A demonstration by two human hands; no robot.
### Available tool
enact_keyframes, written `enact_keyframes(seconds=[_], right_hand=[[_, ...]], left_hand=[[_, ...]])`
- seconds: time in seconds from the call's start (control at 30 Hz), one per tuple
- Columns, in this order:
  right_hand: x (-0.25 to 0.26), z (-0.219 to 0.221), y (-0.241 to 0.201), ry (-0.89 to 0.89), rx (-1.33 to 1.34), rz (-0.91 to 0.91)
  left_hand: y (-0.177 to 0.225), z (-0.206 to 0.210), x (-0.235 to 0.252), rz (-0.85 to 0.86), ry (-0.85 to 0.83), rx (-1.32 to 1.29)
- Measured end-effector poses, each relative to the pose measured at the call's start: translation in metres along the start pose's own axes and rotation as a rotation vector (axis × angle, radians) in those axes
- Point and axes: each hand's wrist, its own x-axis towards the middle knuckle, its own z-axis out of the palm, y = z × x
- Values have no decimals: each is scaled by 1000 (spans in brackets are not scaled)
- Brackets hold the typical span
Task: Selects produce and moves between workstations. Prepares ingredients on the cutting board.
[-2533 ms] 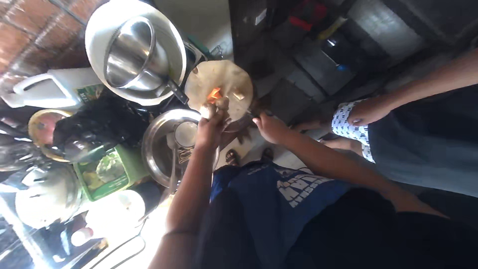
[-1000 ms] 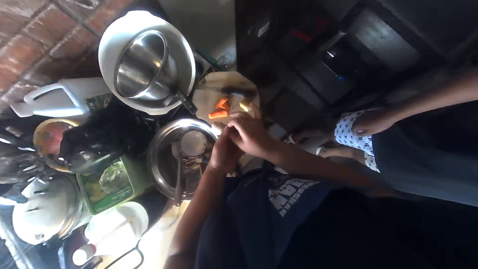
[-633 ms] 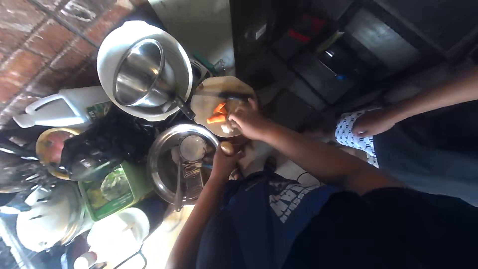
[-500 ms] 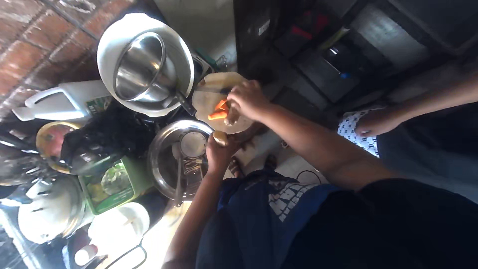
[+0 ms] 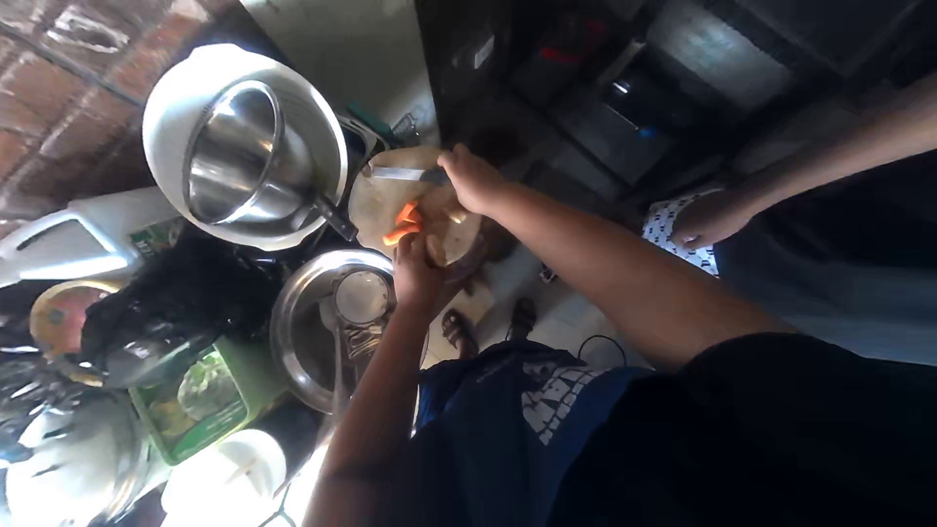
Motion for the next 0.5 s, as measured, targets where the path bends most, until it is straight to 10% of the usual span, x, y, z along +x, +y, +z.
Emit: enact_keyframes(seconds=[0.37, 0.5], right_hand=[[-53, -26, 19, 106, 611, 236], [-117, -8, 26, 35, 733, 294]], left_hand=[[15, -7, 2, -470, -134, -961], [6, 5, 8, -452, -75, -658]])
